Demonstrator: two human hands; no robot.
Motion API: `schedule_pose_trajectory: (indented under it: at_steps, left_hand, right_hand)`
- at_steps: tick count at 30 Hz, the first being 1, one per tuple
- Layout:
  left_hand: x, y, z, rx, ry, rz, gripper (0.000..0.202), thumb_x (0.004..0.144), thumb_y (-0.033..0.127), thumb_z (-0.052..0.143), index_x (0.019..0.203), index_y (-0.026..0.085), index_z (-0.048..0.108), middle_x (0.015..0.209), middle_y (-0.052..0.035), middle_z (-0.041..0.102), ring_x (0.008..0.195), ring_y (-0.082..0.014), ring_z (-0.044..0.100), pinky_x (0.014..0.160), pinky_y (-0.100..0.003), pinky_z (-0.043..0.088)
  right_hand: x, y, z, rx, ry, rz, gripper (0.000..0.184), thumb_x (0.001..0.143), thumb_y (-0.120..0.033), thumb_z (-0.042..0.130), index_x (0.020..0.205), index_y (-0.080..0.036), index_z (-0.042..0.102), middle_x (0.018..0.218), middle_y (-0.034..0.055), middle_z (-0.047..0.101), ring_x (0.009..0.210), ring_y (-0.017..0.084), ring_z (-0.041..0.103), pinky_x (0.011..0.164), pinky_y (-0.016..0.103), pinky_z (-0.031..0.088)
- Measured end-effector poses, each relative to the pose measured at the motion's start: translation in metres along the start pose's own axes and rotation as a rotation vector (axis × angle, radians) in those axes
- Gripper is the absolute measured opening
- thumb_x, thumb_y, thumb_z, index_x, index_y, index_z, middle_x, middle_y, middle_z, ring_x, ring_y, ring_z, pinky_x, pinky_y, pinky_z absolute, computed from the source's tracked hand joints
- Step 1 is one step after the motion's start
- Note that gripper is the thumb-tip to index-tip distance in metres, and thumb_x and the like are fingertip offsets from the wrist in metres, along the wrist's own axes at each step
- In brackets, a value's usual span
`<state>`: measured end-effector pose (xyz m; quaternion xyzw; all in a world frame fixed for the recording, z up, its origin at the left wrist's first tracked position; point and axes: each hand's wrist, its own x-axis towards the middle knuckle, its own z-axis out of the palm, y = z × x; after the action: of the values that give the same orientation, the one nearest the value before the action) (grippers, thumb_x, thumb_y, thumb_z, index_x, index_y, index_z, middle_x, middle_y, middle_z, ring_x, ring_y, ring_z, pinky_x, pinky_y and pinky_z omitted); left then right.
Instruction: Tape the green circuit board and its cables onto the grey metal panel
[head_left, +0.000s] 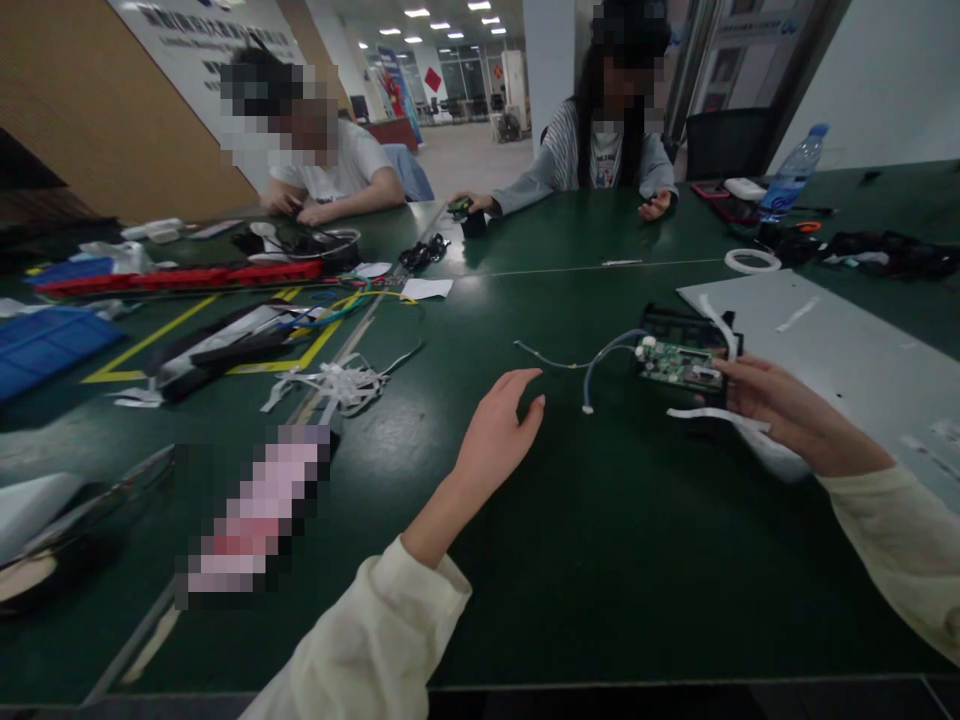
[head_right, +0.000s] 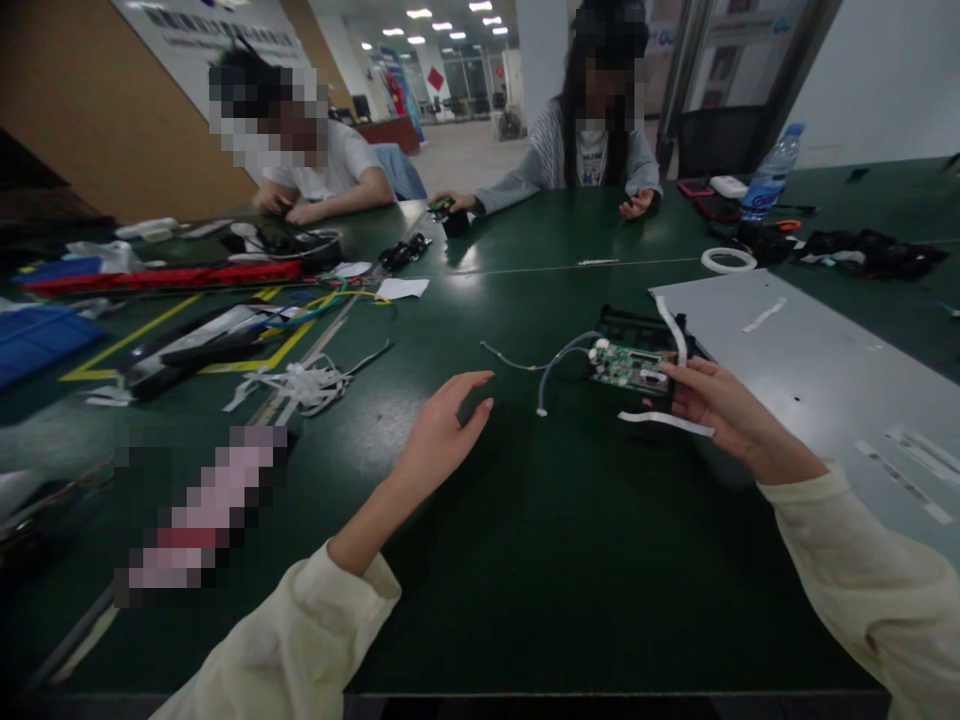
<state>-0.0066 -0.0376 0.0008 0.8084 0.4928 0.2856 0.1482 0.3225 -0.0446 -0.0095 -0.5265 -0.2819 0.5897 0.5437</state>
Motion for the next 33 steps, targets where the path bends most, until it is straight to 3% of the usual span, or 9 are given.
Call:
schedule_pose_trajectory:
  at_steps: [4, 8, 12, 17, 21, 24, 28, 30, 33]
  left_hand:
    - [0.002, 0.000, 0.002, -0.148, 0.058, -0.035, 0.036, 0.094, 0.027, 0.047, 0.129, 0.020, 0.048, 0.132, -0.0076, 0.056, 0.122, -0.0191, 0.052, 0.106, -0.040, 0.041]
    - [0.005, 0.001, 0.004, -0.524, -0.028, -0.210, 0.037, 0.094, 0.031, 0.045, 0.130, 0.022, 0.046, 0.127, -0.0074, 0.060, 0.117, -0.0192, 0.057, 0.101, -0.039, 0.046]
    - [0.006, 0.005, 0.005, -0.836, -0.183, -0.434, 0.034, 0.092, 0.030, 0.051, 0.126, 0.024, 0.051, 0.110, -0.0069, 0.068, 0.102, -0.0201, 0.065, 0.089, -0.038, 0.054]
    - [0.004, 0.000, 0.012, -1.045, -0.201, -0.496, 0.030, 0.084, 0.022, 0.061, 0.113, 0.018, 0.055, 0.091, -0.0055, 0.072, 0.079, -0.0171, 0.069, 0.076, -0.032, 0.054]
    - [0.006, -0.008, 0.015, -1.040, -0.177, -0.542, 0.027, 0.082, 0.019, 0.063, 0.107, 0.017, 0.056, 0.086, -0.0051, 0.072, 0.073, -0.0148, 0.068, 0.070, -0.028, 0.052]
    - [0.007, -0.009, 0.014, -0.998, -0.180, -0.572, 0.027, 0.082, 0.019, 0.063, 0.107, 0.017, 0.057, 0.087, -0.0054, 0.072, 0.073, -0.0147, 0.067, 0.065, -0.025, 0.050]
    - [0.008, -0.009, 0.014, -0.974, -0.191, -0.574, 0.026, 0.083, 0.019, 0.062, 0.108, 0.017, 0.056, 0.089, -0.0058, 0.072, 0.075, -0.0146, 0.067, 0.066, -0.026, 0.050]
    - [0.008, -0.009, 0.015, -0.976, -0.191, -0.566, 0.025, 0.083, 0.019, 0.062, 0.108, 0.017, 0.057, 0.088, -0.0055, 0.072, 0.076, -0.0146, 0.067, 0.069, -0.027, 0.050]
    - [0.008, -0.010, 0.016, -0.987, -0.191, -0.549, 0.024, 0.083, 0.019, 0.062, 0.106, 0.017, 0.057, 0.087, -0.0051, 0.071, 0.075, -0.0145, 0.067, 0.071, -0.028, 0.051]
  right_hand:
    - [-0.015, 0.019, 0.031, -0.038, -0.266, 0.161, 0.022, 0.081, -0.017, 0.067, 0.102, -0.022, 0.065, 0.102, 0.0047, 0.071, 0.081, 0.016, 0.070, 0.068, 0.025, 0.061]
    - [-0.029, 0.030, 0.052, -0.037, -0.481, 0.241, 0.027, 0.082, -0.022, 0.067, 0.109, -0.022, 0.063, 0.112, 0.0045, 0.068, 0.092, 0.016, 0.068, 0.079, 0.029, 0.059]
    - [-0.039, 0.037, 0.062, -0.049, -0.615, 0.319, 0.030, 0.085, -0.026, 0.065, 0.114, -0.022, 0.061, 0.117, 0.0050, 0.065, 0.098, 0.016, 0.066, 0.084, 0.030, 0.057]
    - [-0.034, 0.037, 0.056, -0.074, -0.652, 0.330, 0.035, 0.088, -0.031, 0.061, 0.121, -0.021, 0.057, 0.122, 0.0096, 0.061, 0.103, 0.018, 0.064, 0.091, 0.036, 0.054]
    - [-0.007, 0.012, 0.032, -0.072, -0.391, 0.178, 0.033, 0.085, -0.030, 0.063, 0.117, -0.024, 0.060, 0.131, 0.0093, 0.054, 0.110, 0.020, 0.061, 0.095, 0.035, 0.050]
    - [0.026, -0.022, -0.003, -0.042, 0.083, -0.069, 0.025, 0.080, -0.022, 0.066, 0.105, -0.022, 0.063, 0.130, 0.0114, 0.054, 0.109, 0.020, 0.060, 0.092, 0.031, 0.049]
    - [0.073, -0.065, -0.068, -0.075, 0.570, -0.151, 0.018, 0.085, -0.015, 0.052, 0.100, -0.023, 0.056, 0.136, 0.0119, 0.040, 0.119, 0.011, 0.048, 0.089, 0.023, 0.041]
    - [0.089, -0.078, -0.097, -0.095, 0.677, -0.092, 0.014, 0.086, -0.018, 0.049, 0.099, -0.021, 0.053, 0.127, 0.0186, 0.041, 0.109, 0.014, 0.052, 0.082, 0.029, 0.043]
    - [0.103, -0.086, -0.122, -0.141, 0.673, -0.025, 0.007, 0.089, -0.019, 0.044, 0.090, -0.021, 0.050, 0.107, 0.0192, 0.047, 0.089, 0.017, 0.058, 0.073, 0.035, 0.045]
